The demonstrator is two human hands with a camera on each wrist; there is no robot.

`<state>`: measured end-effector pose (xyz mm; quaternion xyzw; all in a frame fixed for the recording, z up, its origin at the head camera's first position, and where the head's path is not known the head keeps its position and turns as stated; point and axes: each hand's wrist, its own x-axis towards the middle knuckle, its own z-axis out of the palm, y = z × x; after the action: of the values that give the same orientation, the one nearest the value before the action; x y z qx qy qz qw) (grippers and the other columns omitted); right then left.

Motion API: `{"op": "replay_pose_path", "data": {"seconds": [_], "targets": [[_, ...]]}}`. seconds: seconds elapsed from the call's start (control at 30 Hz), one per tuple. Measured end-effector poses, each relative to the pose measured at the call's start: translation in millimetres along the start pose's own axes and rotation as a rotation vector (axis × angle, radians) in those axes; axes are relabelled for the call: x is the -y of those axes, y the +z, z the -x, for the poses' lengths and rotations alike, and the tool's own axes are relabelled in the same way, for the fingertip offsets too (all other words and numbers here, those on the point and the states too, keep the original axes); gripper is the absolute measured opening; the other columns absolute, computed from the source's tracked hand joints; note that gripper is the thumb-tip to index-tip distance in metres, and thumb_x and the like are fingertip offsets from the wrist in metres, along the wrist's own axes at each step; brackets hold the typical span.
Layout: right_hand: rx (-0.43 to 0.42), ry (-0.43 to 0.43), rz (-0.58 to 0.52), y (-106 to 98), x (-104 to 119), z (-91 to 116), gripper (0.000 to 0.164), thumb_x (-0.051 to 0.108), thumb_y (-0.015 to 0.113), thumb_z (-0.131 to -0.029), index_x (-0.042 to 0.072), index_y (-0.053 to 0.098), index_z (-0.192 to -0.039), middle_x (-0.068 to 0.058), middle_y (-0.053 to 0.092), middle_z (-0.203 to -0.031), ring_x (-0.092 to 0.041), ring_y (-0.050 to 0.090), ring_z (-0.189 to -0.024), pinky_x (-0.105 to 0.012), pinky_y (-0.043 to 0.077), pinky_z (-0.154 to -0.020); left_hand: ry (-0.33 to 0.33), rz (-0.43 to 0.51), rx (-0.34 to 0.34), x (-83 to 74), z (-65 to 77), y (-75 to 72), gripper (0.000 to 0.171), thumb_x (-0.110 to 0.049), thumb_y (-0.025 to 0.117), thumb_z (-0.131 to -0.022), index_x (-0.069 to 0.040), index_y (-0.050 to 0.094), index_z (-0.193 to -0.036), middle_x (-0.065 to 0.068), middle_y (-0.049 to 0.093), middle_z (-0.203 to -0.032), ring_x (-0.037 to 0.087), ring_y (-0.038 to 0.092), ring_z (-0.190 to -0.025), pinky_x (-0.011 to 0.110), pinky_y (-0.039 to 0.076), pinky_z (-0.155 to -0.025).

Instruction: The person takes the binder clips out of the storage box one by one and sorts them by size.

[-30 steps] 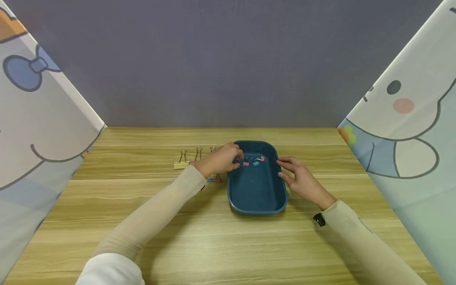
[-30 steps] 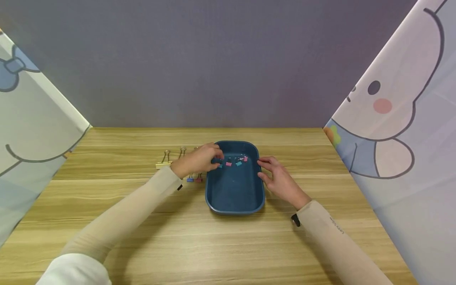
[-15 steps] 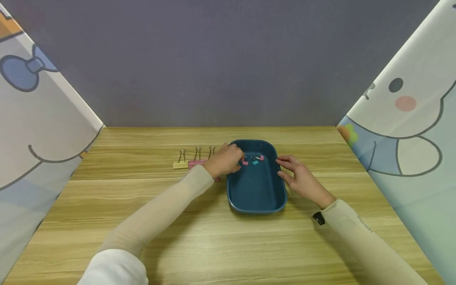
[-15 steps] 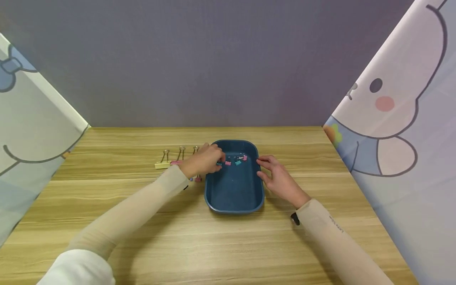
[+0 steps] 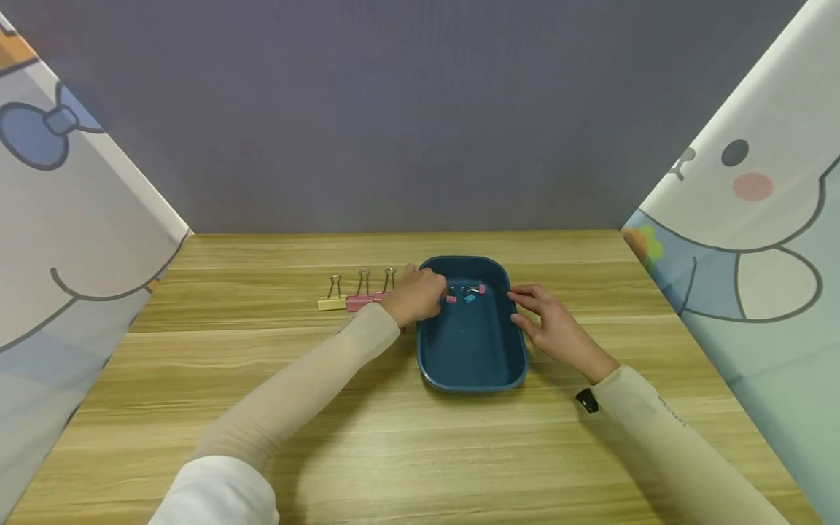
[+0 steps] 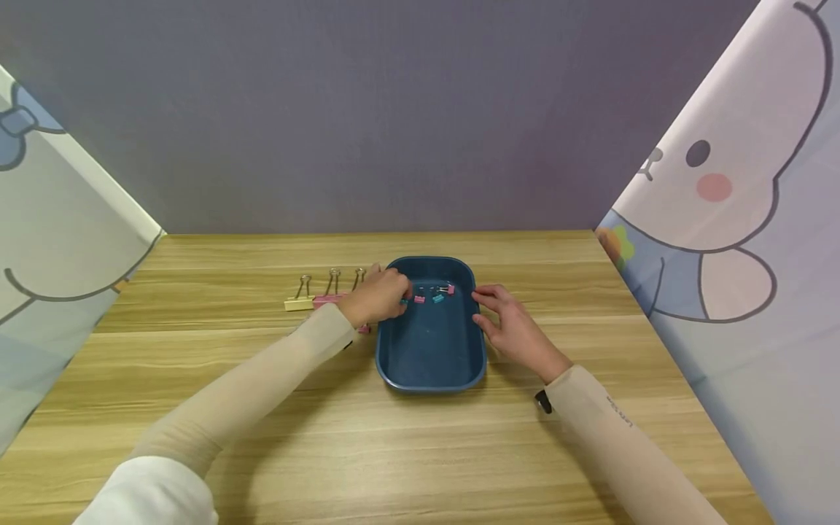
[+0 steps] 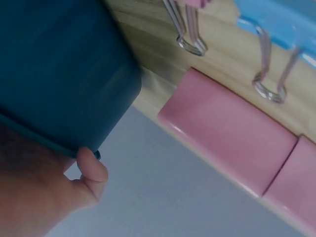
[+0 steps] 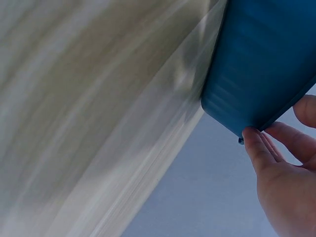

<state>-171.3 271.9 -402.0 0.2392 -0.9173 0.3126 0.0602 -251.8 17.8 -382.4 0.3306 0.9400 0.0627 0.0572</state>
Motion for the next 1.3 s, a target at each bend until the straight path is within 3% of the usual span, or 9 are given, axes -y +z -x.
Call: {"op": "replay_pose_path", "data": {"seconds": [0.23,0.5,0.83,1.3], "targets": [[0.001,0.010,0.003,-1,2,1,0.042,0.008,0.059,-0.093,-0.009,0.050,-0.130,-0.016,0.045,-0.132,-0.034,0.047,-0.118,-0.047,0.043,-0.090,-0.016,-0.023,-0.014,-1.1,-5.0,3.7,0.023,-0.007,0.071,-0.080,-0.015,0.057,-0.063,-0.004,0.052,-0.058,0.014,0.049,-0.064,0.037,0.027,-0.072],[0.001,0.009,-0.013,-1,1,0,0.041,0.007,0.059,-0.093,-0.009,0.050,-0.130,-0.017,0.045,-0.132,-0.035,0.046,-0.119,-0.049,0.042,-0.092,-0.036,-0.087,-0.026,-3.6,-10.1,8.4,0.021,-0.003,0.064,-0.082,-0.016,0.058,-0.067,-0.002,0.055,-0.064,0.016,0.051,-0.068,0.045,0.036,-0.085],[-0.001,0.007,-0.004,-2,2,1,0.042,0.007,0.059,-0.093,-0.009,0.050,-0.130,-0.017,0.045,-0.132,-0.034,0.046,-0.119,-0.049,0.042,-0.092,-0.064,-0.104,-0.009,-6.3,-14.6,10.9,0.015,-0.002,0.065,-0.083,-0.015,0.062,-0.076,0.001,0.061,-0.078,0.018,0.051,-0.074,0.044,0.035,-0.081],[-0.008,0.003,-0.001,-1,2,2,0.041,0.007,0.060,-0.093,-0.009,0.051,-0.130,-0.017,0.046,-0.131,-0.034,0.047,-0.119,-0.049,0.043,-0.092,-0.025,-0.074,-0.037,-4.1,-15.0,12.6,0.027,0.000,0.064,-0.082,-0.017,0.057,-0.062,-0.003,0.053,-0.061,0.017,0.046,-0.065,0.039,0.026,-0.071]]}}
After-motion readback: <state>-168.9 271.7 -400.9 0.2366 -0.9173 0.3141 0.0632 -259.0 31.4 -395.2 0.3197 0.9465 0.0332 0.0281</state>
